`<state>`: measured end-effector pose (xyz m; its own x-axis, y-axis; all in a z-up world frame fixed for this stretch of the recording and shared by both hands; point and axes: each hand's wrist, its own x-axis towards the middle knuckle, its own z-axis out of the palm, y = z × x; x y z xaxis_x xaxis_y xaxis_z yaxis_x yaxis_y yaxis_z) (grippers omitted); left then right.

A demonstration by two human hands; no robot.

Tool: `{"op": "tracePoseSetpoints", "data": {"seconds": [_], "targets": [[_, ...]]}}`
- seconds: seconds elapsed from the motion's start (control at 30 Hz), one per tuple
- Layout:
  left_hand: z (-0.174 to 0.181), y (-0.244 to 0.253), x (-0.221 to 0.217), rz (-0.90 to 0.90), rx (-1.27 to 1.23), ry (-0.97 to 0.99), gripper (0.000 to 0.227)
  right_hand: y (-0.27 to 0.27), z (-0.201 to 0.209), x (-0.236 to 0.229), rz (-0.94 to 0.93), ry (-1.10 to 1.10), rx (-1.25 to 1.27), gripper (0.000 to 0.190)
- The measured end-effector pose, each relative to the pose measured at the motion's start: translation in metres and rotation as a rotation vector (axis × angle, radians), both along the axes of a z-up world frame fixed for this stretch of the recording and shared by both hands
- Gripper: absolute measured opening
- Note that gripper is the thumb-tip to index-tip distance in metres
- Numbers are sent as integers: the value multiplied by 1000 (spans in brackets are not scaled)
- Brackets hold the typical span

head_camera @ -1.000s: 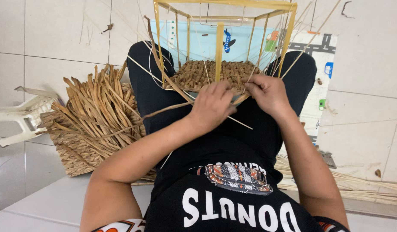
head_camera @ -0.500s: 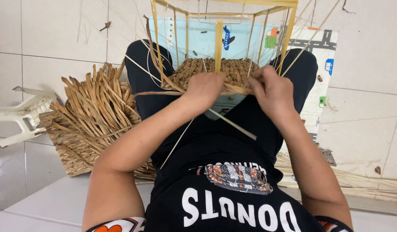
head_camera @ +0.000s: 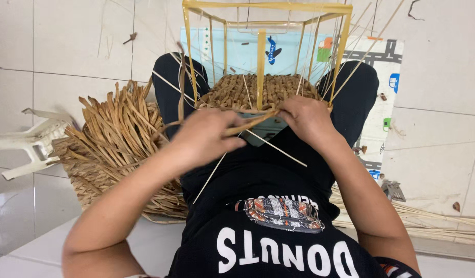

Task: The person weaves strips of bamboo around a wooden frame to form the sides of a basket.

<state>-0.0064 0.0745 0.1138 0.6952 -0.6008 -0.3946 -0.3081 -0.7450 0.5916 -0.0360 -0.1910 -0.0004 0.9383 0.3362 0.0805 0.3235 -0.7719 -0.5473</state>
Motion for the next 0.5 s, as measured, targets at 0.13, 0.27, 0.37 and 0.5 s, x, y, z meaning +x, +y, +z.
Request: {"op": "tracePoseSetpoints", "data": {"seconds": [0.13,0.27,0.37,0.5], "targets": [[44,44,18,226,39,-105,19,1,1,4,-4,9,23,15],[51,60,46,343,297,-383,20,2,-1,1,-47,66,19,19],[47,76,60,325,511,-498,27,3,0,0,-53,4,43,18],[37,92,63,242,406,-1061,28,0,-5,1,-108,76,25,22]]}}
